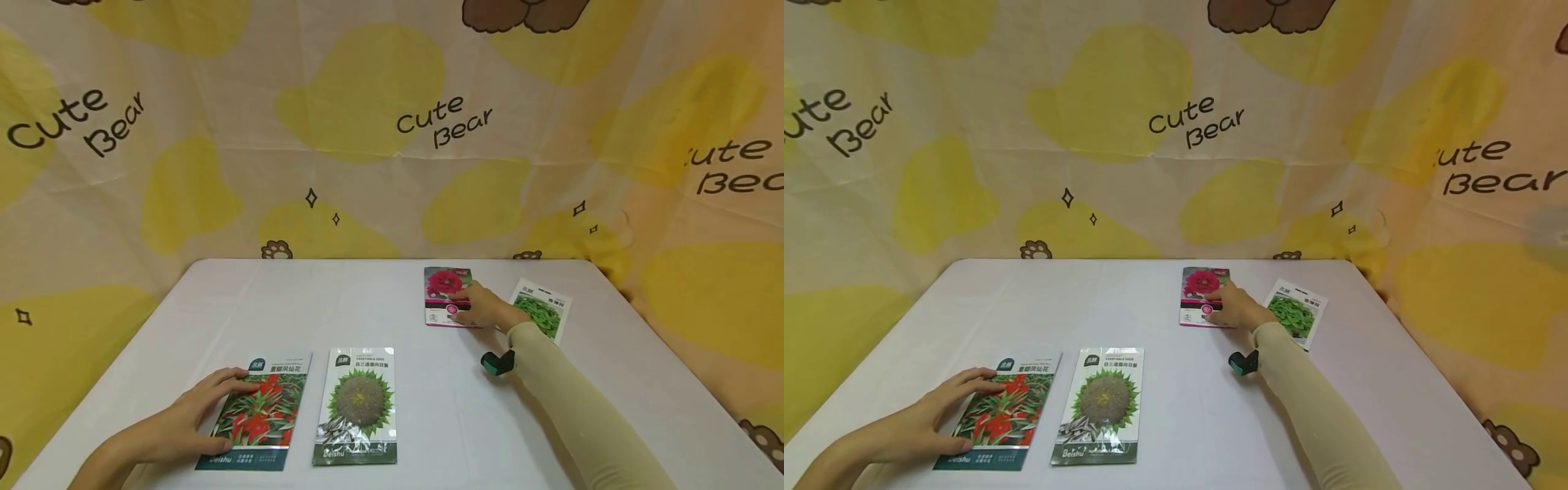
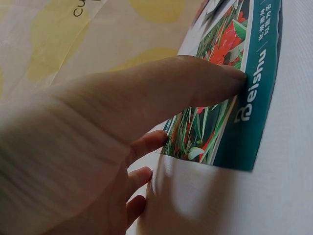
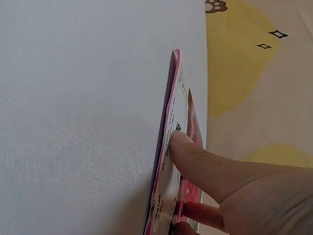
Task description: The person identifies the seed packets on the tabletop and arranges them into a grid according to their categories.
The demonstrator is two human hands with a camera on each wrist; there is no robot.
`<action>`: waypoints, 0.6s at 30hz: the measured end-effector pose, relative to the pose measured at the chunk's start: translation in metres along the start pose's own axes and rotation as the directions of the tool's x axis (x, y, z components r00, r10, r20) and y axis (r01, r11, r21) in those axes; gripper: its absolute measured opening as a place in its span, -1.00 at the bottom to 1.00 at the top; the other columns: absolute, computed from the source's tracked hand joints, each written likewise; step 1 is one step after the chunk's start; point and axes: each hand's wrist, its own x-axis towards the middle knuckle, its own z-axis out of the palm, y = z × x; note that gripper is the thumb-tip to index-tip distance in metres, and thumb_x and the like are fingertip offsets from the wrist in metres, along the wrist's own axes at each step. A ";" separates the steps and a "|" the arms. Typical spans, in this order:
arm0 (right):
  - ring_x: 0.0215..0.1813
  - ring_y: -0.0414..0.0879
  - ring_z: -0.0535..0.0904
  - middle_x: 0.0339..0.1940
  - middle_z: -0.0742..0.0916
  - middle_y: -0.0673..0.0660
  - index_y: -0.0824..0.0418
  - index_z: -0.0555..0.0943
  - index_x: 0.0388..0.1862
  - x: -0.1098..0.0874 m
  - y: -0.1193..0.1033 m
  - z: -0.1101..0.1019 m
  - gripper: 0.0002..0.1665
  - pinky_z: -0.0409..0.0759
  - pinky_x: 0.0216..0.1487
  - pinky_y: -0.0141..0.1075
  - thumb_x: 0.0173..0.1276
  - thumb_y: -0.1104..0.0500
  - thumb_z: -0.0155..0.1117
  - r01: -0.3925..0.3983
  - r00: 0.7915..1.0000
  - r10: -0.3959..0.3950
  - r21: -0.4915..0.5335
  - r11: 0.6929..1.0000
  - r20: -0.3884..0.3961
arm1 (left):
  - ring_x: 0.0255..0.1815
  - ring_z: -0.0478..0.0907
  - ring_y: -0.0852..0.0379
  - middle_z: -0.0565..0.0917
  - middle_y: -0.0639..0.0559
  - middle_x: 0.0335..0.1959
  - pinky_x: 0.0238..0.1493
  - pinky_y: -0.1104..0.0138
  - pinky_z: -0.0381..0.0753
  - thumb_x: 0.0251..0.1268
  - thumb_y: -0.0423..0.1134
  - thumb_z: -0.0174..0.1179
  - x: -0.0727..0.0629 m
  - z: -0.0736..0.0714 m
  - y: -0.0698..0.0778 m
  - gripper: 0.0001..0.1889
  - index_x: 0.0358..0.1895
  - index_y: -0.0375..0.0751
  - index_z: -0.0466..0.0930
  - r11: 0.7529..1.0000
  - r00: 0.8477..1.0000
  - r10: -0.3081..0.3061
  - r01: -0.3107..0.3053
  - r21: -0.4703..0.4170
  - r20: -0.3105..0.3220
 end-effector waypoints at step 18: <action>0.35 0.22 0.36 0.28 0.40 0.37 0.13 0.41 0.49 0.005 -0.008 -0.001 -0.26 0.28 0.48 0.16 0.38 0.00 0.38 -0.037 0.999 0.036 0.009 0.999 0.034 | 0.36 0.06 0.62 0.34 0.11 0.43 0.03 0.22 0.50 -0.07 -0.01 0.54 0.000 0.001 -0.003 -0.22 0.33 0.37 0.44 1.000 1.000 -0.004 0.004 0.005 0.004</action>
